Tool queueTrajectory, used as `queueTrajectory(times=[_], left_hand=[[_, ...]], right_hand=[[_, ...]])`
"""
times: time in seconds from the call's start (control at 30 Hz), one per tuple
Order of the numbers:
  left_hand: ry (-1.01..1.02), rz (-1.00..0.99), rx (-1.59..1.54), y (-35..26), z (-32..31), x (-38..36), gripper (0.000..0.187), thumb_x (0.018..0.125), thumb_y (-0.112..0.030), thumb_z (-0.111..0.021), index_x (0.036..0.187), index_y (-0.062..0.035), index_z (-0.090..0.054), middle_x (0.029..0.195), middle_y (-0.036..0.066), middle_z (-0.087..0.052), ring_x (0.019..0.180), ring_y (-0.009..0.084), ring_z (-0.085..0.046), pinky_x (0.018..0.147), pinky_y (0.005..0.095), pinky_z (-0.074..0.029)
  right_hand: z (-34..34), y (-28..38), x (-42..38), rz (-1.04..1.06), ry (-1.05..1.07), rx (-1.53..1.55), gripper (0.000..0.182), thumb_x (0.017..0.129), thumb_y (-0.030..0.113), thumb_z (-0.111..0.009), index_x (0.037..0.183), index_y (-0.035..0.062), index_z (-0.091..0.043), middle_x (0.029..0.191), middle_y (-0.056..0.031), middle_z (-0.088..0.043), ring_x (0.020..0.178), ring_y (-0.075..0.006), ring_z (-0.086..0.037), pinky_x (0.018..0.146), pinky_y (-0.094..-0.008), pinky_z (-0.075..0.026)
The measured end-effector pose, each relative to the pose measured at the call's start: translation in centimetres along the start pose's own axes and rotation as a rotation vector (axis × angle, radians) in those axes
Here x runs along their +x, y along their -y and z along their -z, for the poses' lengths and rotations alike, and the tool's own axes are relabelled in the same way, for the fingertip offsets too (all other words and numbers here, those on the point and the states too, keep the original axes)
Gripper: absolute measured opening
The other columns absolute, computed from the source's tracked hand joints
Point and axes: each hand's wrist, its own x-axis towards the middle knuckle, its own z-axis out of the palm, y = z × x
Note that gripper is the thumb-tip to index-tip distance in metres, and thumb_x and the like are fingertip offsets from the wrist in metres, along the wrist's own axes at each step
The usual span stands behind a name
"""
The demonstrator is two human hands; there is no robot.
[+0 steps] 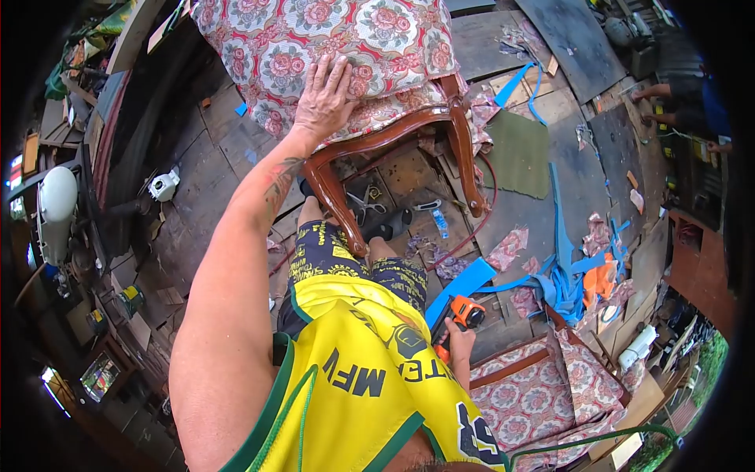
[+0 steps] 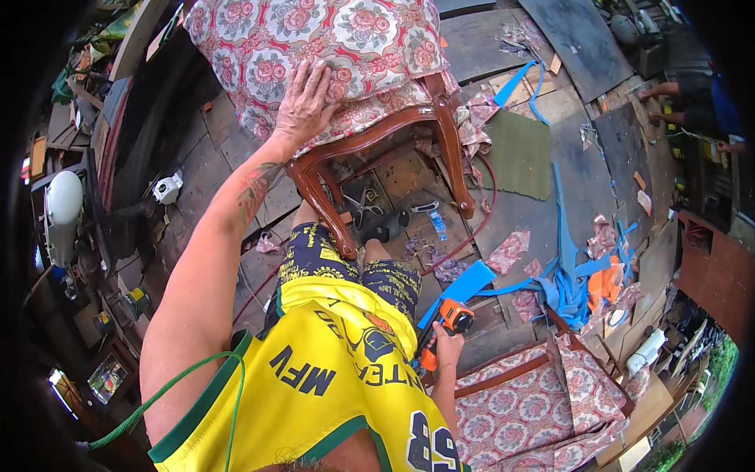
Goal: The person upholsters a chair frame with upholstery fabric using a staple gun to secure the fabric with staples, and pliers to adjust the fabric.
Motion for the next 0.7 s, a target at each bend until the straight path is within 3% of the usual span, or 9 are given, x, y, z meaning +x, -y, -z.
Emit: queueTrajectory(times=[0.07, 0.1, 0.2, 0.23, 0.53, 0.6, 0.67, 0.7], left_hand=[[-0.010, 0.003, 0.111, -0.2, -1.3, -0.2, 0.080, 0.091, -0.045, -0.071, 0.152, 0.0010, -0.047, 0.165, 0.018, -0.034, 0.153, 0.0378, -0.032, 0.124, 0.0542, -0.028], [-0.065, -0.005, 0.093, -0.5, -0.9, -0.2, 0.067, 0.094, -0.036, -0.069, 0.147, 0.0001, -0.054, 0.161, 0.017, -0.041, 0.148, 0.0367, -0.040, 0.121, 0.0536, -0.034], [-0.121, -0.059, 0.161, -0.1, -1.5, -0.3, 0.056, 0.096, -0.030, -0.066, 0.143, -0.0009, -0.059, 0.155, 0.015, -0.051, 0.143, 0.0367, -0.047, 0.118, 0.0519, -0.038], [-0.161, -0.094, 0.188, -0.1, -1.2, 0.0, 0.046, 0.096, -0.026, -0.062, 0.134, -0.0002, -0.066, 0.146, 0.017, -0.060, 0.136, 0.0361, -0.055, 0.114, 0.0530, -0.043], [-0.099, -0.127, 0.084, -0.1, 0.5, 0.2, 0.046, 0.101, -0.033, -0.062, 0.134, -0.0013, -0.066, 0.140, 0.017, -0.064, 0.136, 0.0328, -0.055, 0.115, 0.0475, -0.043], [-0.102, -0.128, 0.040, 1.3, 0.3, 1.1, 0.049, 0.102, -0.037, -0.059, 0.139, -0.0050, -0.062, 0.135, 0.020, -0.066, 0.132, 0.0318, -0.058, 0.112, 0.0474, -0.045], [0.156, 0.061, -0.300, 3.9, 0.3, 2.7, 0.053, 0.106, -0.037, -0.055, 0.152, -0.0117, -0.049, 0.133, 0.018, -0.068, 0.129, 0.0312, -0.061, 0.111, 0.0472, -0.048], [0.242, 0.209, -0.308, 4.4, 1.6, 4.0, 0.056, 0.109, -0.037, -0.048, 0.161, -0.0196, -0.036, 0.145, 0.015, -0.061, 0.140, 0.0297, -0.052, 0.118, 0.0471, -0.040]], right_hand=[[-0.3, 0.0, -0.1, 0.004, -0.001, 0.004, 0.015, 0.089, 0.009, -0.077, 0.092, 0.0020, -0.064, 0.067, -0.0033, -0.059, 0.052, -0.0142, -0.058, 0.047, -0.0311, -0.051], [-0.2, -0.2, -0.1, 0.012, -0.001, 0.008, 0.015, 0.089, 0.009, -0.077, 0.092, 0.0020, -0.064, 0.067, -0.0033, -0.059, 0.052, -0.0142, -0.058, 0.047, -0.0307, -0.050], [-0.1, -1.1, -0.3, 0.001, -0.013, 0.030, 0.016, 0.089, 0.009, -0.077, 0.091, 0.0022, -0.063, 0.066, -0.0035, -0.059, 0.051, -0.0145, -0.058, 0.046, -0.0307, -0.050], [0.1, -1.8, -0.2, -0.002, -0.010, 0.033, 0.016, 0.089, 0.009, -0.077, 0.091, 0.0022, -0.063, 0.066, -0.0035, -0.059, 0.051, -0.0145, -0.058, 0.046, -0.0307, -0.050], [1.8, -4.2, -1.2, -0.056, -0.102, 0.049, 0.022, 0.088, 0.012, -0.080, 0.096, 0.0014, -0.062, 0.065, -0.0049, -0.059, 0.050, -0.0154, -0.058, 0.045, -0.0318, -0.051], [2.1, -3.7, -1.3, -0.050, -0.093, 0.051, 0.023, 0.088, 0.012, -0.080, 0.097, 0.0011, -0.061, 0.066, -0.0051, -0.059, 0.050, -0.0156, -0.058, 0.045, -0.0321, -0.051], [2.0, -2.7, -1.6, -0.038, -0.081, 0.064, 0.023, 0.088, 0.013, -0.080, 0.096, 0.0008, -0.061, 0.066, -0.0052, -0.058, 0.050, -0.0158, -0.058, 0.045, -0.0321, -0.052], [1.6, -2.0, -1.8, -0.023, -0.083, 0.067, 0.023, 0.088, 0.013, -0.080, 0.096, 0.0003, -0.062, 0.065, -0.0054, -0.059, 0.049, -0.0159, -0.057, 0.045, -0.0313, -0.050]])
